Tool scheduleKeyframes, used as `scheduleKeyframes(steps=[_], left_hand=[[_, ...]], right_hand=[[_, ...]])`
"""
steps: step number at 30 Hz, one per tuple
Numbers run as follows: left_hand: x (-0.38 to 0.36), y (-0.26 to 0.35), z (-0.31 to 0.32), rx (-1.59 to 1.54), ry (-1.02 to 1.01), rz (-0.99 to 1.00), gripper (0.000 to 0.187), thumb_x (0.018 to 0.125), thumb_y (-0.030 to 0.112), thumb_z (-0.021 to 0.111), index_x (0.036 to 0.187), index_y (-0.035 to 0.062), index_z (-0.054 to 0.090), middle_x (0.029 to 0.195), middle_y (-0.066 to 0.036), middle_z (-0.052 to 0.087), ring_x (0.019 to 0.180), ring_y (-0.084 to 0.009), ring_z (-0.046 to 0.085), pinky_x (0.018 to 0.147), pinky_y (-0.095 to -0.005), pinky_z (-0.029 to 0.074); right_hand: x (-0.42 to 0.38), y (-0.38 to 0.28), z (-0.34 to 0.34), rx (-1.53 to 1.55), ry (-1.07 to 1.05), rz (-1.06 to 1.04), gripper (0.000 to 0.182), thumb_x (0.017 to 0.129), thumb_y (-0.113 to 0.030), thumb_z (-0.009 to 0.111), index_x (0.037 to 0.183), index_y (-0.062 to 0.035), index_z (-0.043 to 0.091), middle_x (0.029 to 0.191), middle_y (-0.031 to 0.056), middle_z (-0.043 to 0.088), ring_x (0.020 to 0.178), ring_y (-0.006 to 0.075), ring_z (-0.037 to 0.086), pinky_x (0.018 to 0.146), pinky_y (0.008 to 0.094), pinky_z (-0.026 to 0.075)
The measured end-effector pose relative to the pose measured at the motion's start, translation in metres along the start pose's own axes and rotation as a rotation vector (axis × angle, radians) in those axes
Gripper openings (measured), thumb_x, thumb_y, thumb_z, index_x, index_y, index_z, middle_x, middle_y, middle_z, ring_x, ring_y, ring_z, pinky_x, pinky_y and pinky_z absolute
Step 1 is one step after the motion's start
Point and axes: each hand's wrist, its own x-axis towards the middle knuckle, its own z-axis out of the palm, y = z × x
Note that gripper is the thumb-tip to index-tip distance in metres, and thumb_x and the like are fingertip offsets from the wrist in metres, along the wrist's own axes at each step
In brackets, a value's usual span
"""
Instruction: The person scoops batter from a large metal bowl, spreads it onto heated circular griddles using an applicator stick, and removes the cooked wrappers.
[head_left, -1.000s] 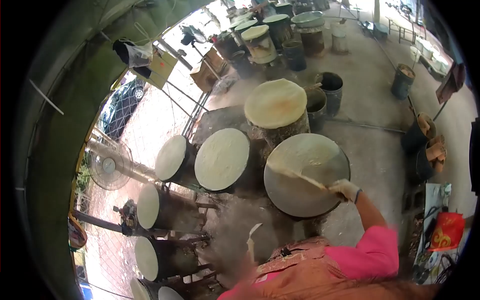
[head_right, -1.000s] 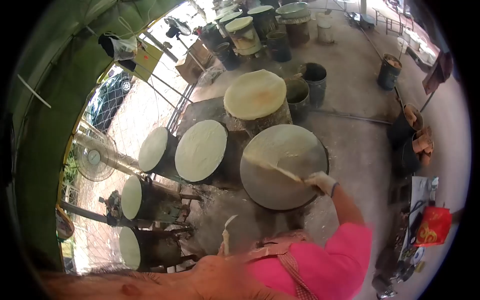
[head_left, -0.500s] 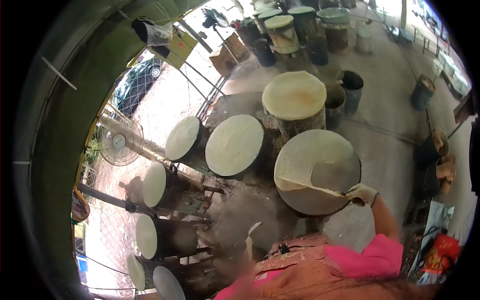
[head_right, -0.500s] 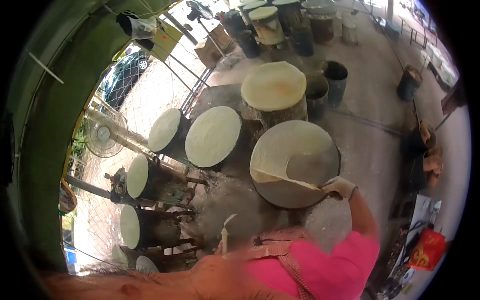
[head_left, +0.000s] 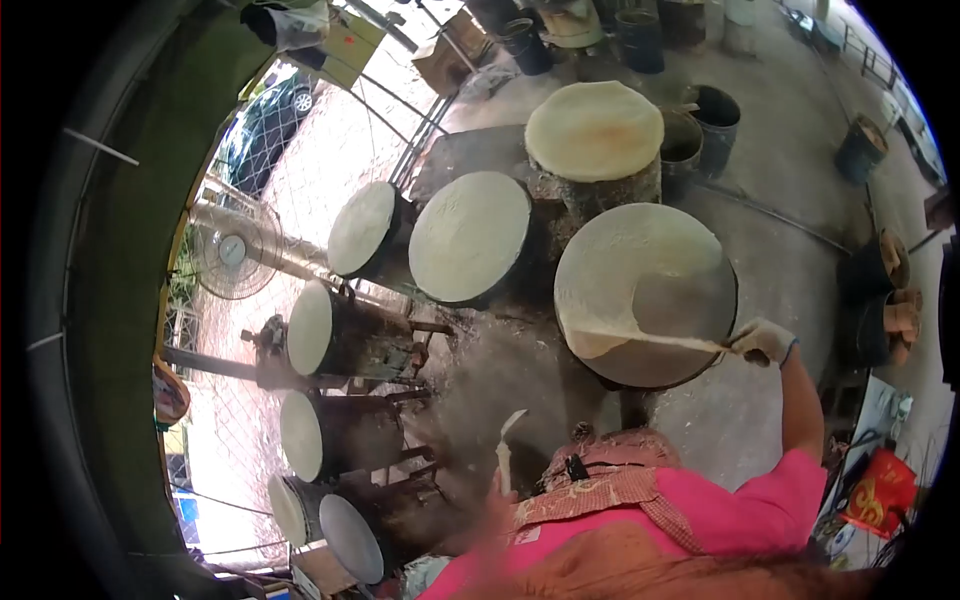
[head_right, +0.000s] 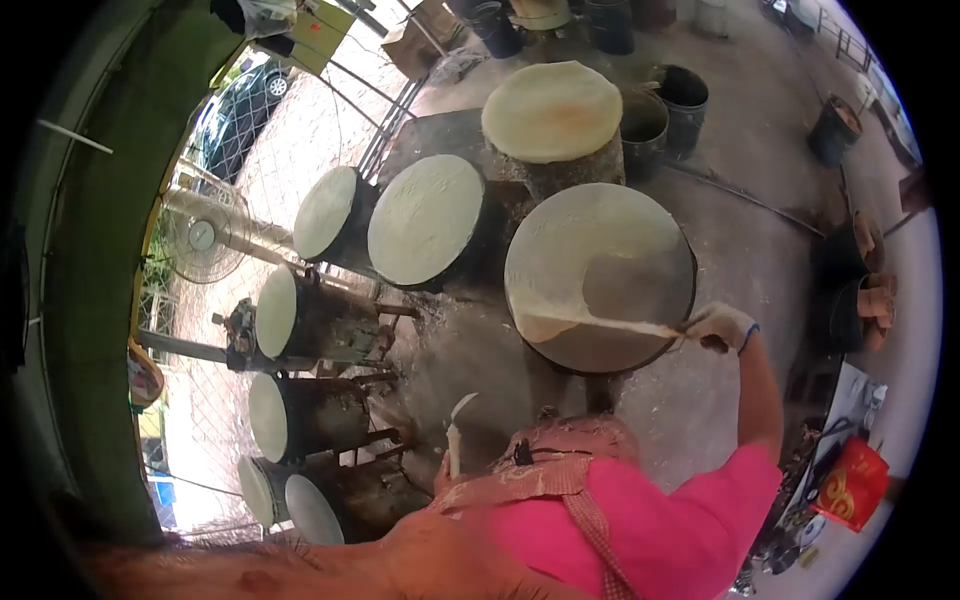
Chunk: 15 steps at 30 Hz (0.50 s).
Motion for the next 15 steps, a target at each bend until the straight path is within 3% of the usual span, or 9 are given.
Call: scheduleKeyframes(steps=[3,5,6,7,8,10,11,13,15], left_hand=[[-0.022,0.039,-0.019,-0.176,-0.16,-0.075,0.058,0.081,0.008,0.056,0.136,0.0018,0.039,0.117,-0.022,0.056,0.099,-0.0262,0.058,0.085,-0.0315,0.044],[-0.022,0.055,-0.028,0.154,-0.226,0.109,0.058,0.081,0.008,0.057,0.136,0.0029,0.039,0.115,-0.022,0.057,0.097,-0.0261,0.058,0.084,-0.0322,0.045],[-0.018,0.04,-0.034,0.552,-0.203,0.319,0.058,0.081,0.008,0.057,0.137,0.0044,0.04,0.114,-0.022,0.058,0.096,-0.026,0.058,0.083,-0.0323,0.045],[-0.012,0.01,-0.042,0.589,-0.18,0.354,0.058,0.081,0.008,0.057,0.137,0.0063,0.04,0.112,-0.022,0.059,0.093,-0.0264,0.058,0.081,-0.0327,0.046],[-0.005,-0.02,-0.049,0.627,-0.156,0.389,0.058,0.082,0.008,0.057,0.137,0.0082,0.04,0.11,-0.022,0.06,0.091,-0.0269,0.059,0.08,-0.0331,0.046],[0.011,-0.084,-0.043,0.165,-0.115,0.147,0.058,0.082,0.008,0.057,0.138,0.0123,0.041,0.104,-0.022,0.061,0.081,-0.0277,0.059,0.073,-0.0342,0.047],[0.011,-0.098,-0.045,0.038,-0.085,0.061,0.059,0.083,0.007,0.057,0.138,0.0142,0.041,0.1,-0.022,0.062,0.076,-0.0275,0.059,0.069,-0.0347,0.048],[0.001,-0.04,-0.064,0.21,-0.054,-0.019,0.06,0.083,0.006,0.057,0.139,0.0172,0.041,0.088,-0.018,0.064,0.063,-0.0246,0.058,0.057,-0.0351,0.047],[0.016,-0.045,-0.085,-0.266,-0.244,-0.188,0.064,0.082,0.002,0.057,0.141,0.0175,0.037,0.069,-0.009,0.058,0.048,-0.0174,0.051,0.043,-0.0317,0.04]], right_hand=[[0.043,-0.02,0.015,0.23,0.119,-0.208,0.012,0.071,-0.012,0.067,0.073,-0.0005,0.067,0.055,0.0029,0.054,0.039,0.0114,0.046,0.035,0.0283,0.033],[0.081,-0.048,0.029,0.062,0.18,-0.308,0.014,0.073,-0.014,0.066,0.077,-0.0003,0.067,0.058,0.0021,0.055,0.046,0.0113,0.051,0.041,0.0272,0.038],[0.089,-0.042,0.026,-0.051,0.134,-0.284,0.014,0.073,-0.016,0.066,0.077,-0.0027,0.067,0.057,0.0016,0.054,0.045,0.0102,0.049,0.04,0.0268,0.036],[0.094,-0.034,0.03,-0.157,0.083,-0.256,0.013,0.073,-0.017,0.067,0.077,-0.0052,0.067,0.056,0.001,0.053,0.044,0.0091,0.048,0.038,0.0263,0.034],[0.099,-0.021,0.038,-0.267,0.026,-0.226,0.012,0.073,-0.019,0.067,0.077,-0.0076,0.068,0.055,0.0004,0.051,0.043,0.008,0.046,0.037,0.0259,0.032],[0.057,0.015,0.033,-0.353,0.032,-0.161,0.014,0.074,-0.021,0.066,0.073,-0.0072,0.066,0.052,0.0027,0.051,0.042,0.0113,0.047,0.038,0.029,0.034],[-0.013,-0.008,0.044,-0.459,0.104,0.14,0.014,0.075,-0.019,0.064,0.073,-0.0053,0.067,0.051,0.0045,0.052,0.042,0.0138,0.048,0.039,0.0309,0.036],[-0.09,0.028,0.057,-0.257,0.269,0.378,0.012,0.077,-0.015,0.062,0.071,-0.0049,0.065,0.052,0.0038,0.053,0.041,0.0122,0.046,0.038,0.0304,0.034],[-0.143,0.198,0.04,0.145,0.216,-0.228,0.014,0.075,-0.011,0.063,0.083,-0.001,0.069,0.058,0.0022,0.055,0.045,0.0112,0.048,0.04,0.0274,0.034]])
